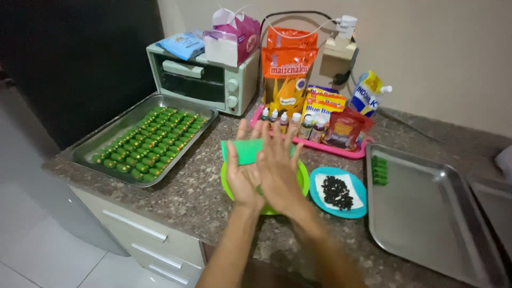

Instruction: Shaping green dough into small decorative pastries using a comb for texture and adding seeds on top

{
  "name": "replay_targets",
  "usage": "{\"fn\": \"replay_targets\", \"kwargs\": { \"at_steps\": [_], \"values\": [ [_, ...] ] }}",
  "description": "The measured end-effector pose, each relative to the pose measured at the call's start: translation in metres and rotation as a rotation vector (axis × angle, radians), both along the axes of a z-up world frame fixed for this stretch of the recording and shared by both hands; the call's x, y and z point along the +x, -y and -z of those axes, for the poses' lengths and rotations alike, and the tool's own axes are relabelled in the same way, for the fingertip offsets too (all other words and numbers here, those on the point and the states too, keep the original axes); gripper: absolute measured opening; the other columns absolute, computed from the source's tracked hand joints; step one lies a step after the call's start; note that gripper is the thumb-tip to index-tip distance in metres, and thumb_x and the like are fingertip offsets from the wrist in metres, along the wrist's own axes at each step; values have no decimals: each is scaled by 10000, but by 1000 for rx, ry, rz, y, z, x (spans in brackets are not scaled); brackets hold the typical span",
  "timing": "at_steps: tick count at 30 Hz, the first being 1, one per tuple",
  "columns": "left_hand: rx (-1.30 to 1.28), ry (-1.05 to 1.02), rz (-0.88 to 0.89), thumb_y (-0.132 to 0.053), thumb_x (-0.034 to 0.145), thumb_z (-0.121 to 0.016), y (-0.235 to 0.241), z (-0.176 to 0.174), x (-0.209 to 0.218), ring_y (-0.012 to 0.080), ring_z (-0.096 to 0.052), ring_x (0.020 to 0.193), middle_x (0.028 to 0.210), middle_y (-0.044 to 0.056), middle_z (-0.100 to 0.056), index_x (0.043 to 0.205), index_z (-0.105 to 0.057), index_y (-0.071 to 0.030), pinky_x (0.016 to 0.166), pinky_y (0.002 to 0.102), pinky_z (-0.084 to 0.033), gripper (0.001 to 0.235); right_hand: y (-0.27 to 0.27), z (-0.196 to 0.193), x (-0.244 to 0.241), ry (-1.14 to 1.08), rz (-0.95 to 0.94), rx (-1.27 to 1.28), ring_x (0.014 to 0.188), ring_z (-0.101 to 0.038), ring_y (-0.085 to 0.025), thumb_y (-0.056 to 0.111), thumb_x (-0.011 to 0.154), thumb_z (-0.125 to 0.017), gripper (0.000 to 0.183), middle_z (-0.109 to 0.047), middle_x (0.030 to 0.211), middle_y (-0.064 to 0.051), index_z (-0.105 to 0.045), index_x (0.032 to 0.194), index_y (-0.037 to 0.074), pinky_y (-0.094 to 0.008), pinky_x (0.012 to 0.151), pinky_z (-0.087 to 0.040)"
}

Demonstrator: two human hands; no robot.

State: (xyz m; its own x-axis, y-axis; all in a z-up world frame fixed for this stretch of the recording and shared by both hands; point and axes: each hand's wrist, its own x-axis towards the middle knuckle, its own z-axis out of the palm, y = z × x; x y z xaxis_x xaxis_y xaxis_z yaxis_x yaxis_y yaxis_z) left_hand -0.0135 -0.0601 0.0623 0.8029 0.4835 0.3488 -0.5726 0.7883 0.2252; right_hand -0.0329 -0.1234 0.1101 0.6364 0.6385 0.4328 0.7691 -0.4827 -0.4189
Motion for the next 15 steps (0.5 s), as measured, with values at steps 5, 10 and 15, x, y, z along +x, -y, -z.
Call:
{"fn": "replay_targets", "kwargs": {
  "at_steps": [5, 10, 15],
  "values": [
    [60, -26, -42, -575, 1058, -339, -9, -1, 7, 370, -447, 1451, 1672, 173, -328, 1653, -231, -223, 1167, 558, -413, 700, 11, 27, 7, 61, -76, 122, 1503, 234, -482, 211, 1084, -211, 606, 97, 1711, -228, -62, 1664, 123, -704, 1130, 161],
    [59, -10, -18, -575, 1058, -343, 45, -3, 6, 371, -440, 1455, 1670, 176, -330, 1651, -238, -220, 1171, 557, -405, 699, 32, 16, 43, 248, 256, 113, 1543, 106, -428, 310, 1091, -222, 609, -27, 1716, -199, -111, 1666, 146, -661, 1155, 142],
    [44, 7, 15, -574, 1058, -348, 35, -3, -3, 373, -431, 1460, 1667, 180, -333, 1649, -248, -216, 1176, 555, -395, 698, 25, 34, 44, 104, 260, 163, 1516, 221, -381, 464, 1081, -100, 646, 70, 1722, -137, -69, 1666, 192, -638, 1126, 236]
  ]
}}
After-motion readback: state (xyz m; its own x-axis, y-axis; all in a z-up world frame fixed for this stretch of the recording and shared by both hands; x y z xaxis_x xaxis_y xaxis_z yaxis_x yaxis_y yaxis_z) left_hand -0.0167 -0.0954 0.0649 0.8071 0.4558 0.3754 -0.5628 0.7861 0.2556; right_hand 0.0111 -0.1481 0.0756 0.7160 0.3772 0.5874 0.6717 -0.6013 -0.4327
